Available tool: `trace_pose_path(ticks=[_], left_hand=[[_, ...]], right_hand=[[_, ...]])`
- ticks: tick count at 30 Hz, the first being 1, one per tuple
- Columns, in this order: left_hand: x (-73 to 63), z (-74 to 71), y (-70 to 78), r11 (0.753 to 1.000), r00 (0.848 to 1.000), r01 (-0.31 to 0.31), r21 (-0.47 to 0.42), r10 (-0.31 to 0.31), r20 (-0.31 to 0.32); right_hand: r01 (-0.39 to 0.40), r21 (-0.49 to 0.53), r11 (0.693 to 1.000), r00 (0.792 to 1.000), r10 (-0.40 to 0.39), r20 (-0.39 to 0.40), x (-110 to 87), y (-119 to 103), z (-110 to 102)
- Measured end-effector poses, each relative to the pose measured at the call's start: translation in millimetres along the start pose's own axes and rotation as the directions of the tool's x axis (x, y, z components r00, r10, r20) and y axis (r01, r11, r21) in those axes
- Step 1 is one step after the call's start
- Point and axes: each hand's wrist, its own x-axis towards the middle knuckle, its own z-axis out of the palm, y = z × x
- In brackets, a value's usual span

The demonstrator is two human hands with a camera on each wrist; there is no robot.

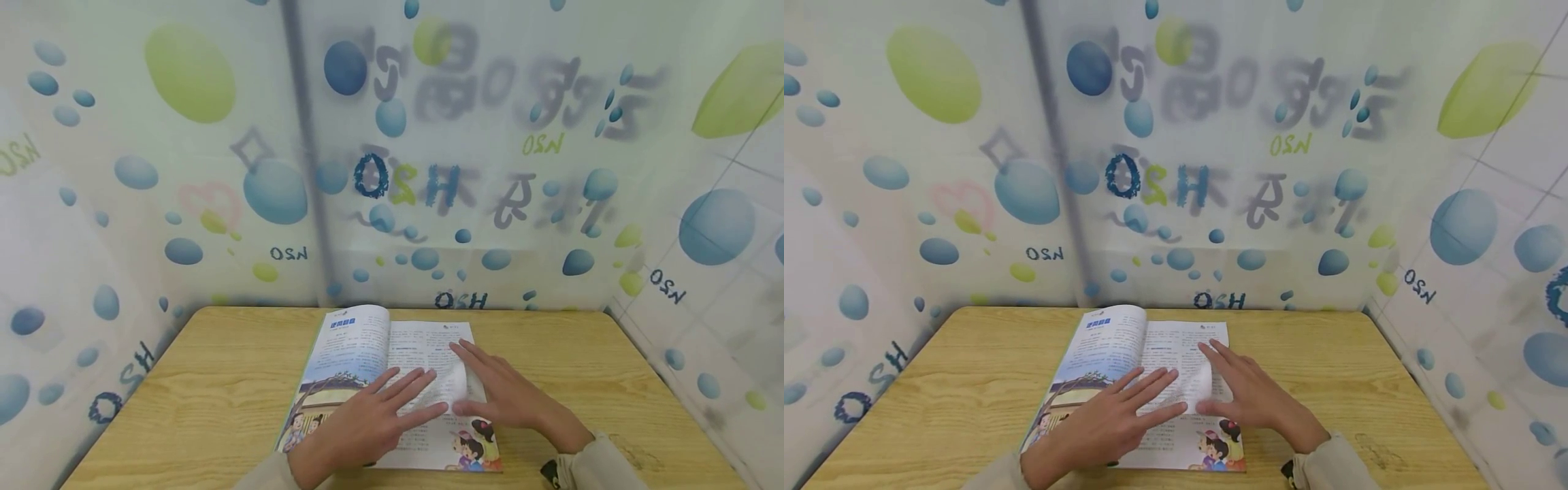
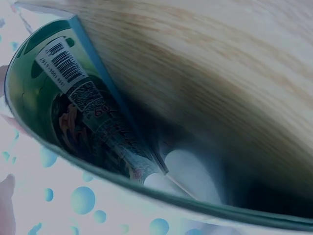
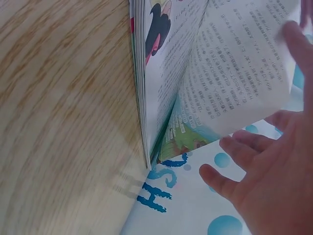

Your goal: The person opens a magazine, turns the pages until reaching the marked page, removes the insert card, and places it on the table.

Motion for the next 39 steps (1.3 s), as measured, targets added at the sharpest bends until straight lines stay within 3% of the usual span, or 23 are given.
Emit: trace_pose_path(ticks=[4, 8, 12, 19, 23, 26, 32, 35, 39], left_hand=[[-1.4, 1.1, 0.4, 0.993, 0.998, -0.057, 0.103, 0.06, -0.022], [-2.3, 1.2, 1.6, 0.981, 0.997, -0.079, 0.176, 0.078, 0.012], [-2.9, 1.2, 2.6, 0.974, 0.996, -0.079, 0.213, 0.07, 0.047], [-2.2, 0.3, 0.7, 0.947, 0.992, -0.061, 0.316, 0.023, 0.123], [-2.8, 1.9, -2.0, 0.949, 0.992, -0.015, 0.315, -0.024, 0.121], [-3.8, 2.5, -3.3, 0.951, 0.991, 0.001, 0.31, -0.041, 0.125], [-6.2, 3.4, -4.3, 0.957, 0.99, 0.008, 0.291, -0.049, 0.132], [-7.5, 3.8, -5.0, 0.964, 0.99, -0.002, 0.266, -0.036, 0.135], [-8.6, 3.8, -6.6, 0.967, 0.99, -0.012, 0.254, -0.024, 0.142]], right_hand=[[-0.006, 0.034, 0.999, 1.0, 0.006, 0.011, -0.8, -1, 0], [0.026, 0.064, 0.998, 1.0, -0.026, -0.001, -2.1, 1, 0], [0.053, 0.072, 0.996, 0.998, -0.051, -0.035, -3.1, 2, -1], [-0.01, 0.047, 0.999, 1.0, 0.011, -0.025, -5.3, 5, -3], [-0.039, 0.038, 0.998, 0.999, 0.038, 0.032, -7.6, 8, -2], [-0.051, 0.015, 0.999, 0.991, 0.048, 0.126, -10.3, 11, -1], [-0.075, 0.011, 0.997, 0.941, 0.067, 0.331, -16.9, 17, 4], [-0.071, 0.012, 0.997, 0.932, 0.062, 0.356, -19.4, 18, 6], [-0.048, 0.01, 0.999, 0.936, 0.042, 0.349, -20.1, 14, 4]])
